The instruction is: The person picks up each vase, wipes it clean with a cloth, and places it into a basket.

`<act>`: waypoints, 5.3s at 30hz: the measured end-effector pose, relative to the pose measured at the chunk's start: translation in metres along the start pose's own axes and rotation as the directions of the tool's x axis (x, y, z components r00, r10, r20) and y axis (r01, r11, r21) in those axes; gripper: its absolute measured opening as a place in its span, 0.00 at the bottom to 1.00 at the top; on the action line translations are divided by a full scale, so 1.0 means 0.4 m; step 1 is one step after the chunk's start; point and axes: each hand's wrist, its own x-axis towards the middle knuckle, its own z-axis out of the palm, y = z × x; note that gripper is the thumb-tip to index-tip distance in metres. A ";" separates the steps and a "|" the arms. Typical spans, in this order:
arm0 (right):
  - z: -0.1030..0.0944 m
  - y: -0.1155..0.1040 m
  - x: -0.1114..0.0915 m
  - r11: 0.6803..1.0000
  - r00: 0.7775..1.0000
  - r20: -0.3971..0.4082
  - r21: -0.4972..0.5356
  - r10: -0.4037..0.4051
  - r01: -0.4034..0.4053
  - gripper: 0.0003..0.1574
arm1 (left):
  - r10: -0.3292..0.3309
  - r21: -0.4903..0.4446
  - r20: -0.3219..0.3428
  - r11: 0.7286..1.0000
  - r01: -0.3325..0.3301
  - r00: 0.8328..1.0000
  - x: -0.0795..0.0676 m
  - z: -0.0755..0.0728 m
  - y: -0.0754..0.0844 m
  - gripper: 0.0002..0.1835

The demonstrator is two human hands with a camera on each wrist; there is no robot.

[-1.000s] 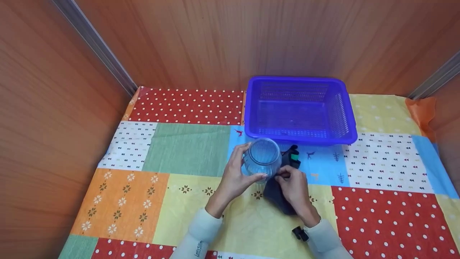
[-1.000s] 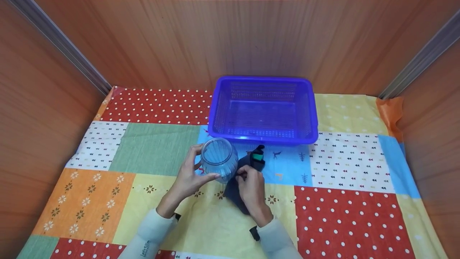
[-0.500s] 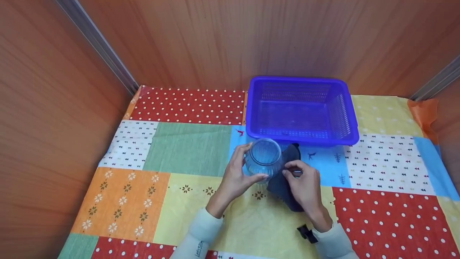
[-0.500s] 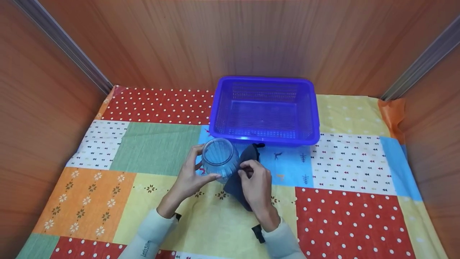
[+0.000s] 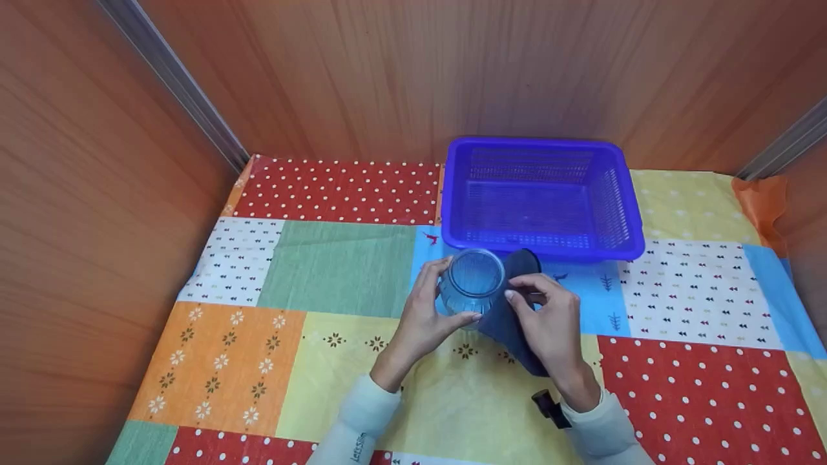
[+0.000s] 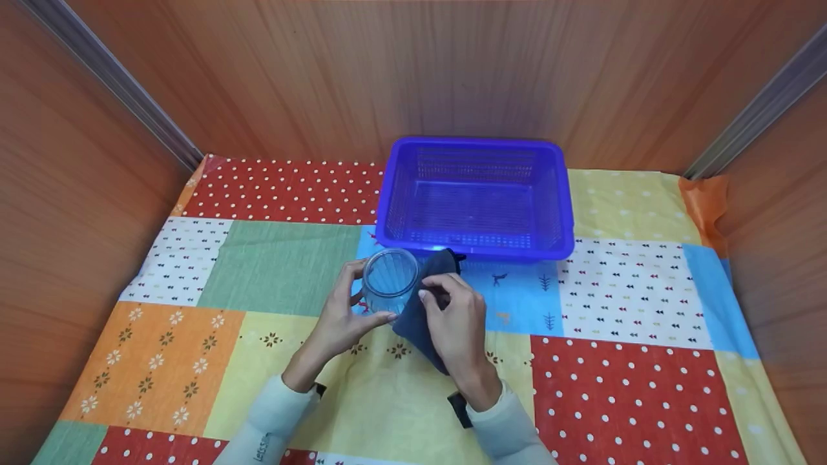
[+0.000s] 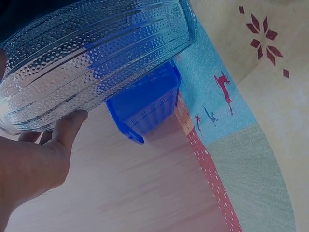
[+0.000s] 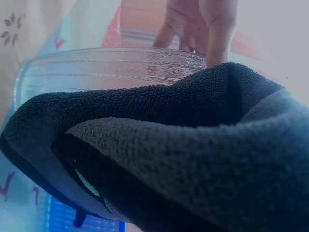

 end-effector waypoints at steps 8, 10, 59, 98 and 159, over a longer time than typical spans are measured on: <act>-0.001 0.010 -0.003 0.999 1.000 0.023 -0.031 -0.006 0.007 0.07 | -0.011 -0.001 0.004 1.000 0.011 1.000 0.000 0.000 0.002 0.47; -0.001 0.018 -0.006 0.999 1.000 0.029 -0.033 -0.001 0.002 0.07 | -0.018 0.001 0.008 1.000 0.018 1.000 0.000 0.001 0.001 0.48; 0.030 0.117 -0.034 0.979 0.968 0.151 -0.051 0.201 -0.195 0.06 | -0.008 -0.021 -0.001 1.000 0.008 1.000 -0.003 0.006 -0.002 0.47; 0.003 0.067 -0.026 0.997 0.993 0.091 -0.010 0.077 -0.077 0.08 | -0.028 -0.001 0.012 1.000 0.028 1.000 0.000 0.002 0.001 0.47; -0.006 -0.010 0.002 0.999 0.999 0.034 -0.024 0.026 -0.025 0.06 | -0.037 -0.015 0.025 0.999 0.038 0.999 0.000 0.000 0.000 0.48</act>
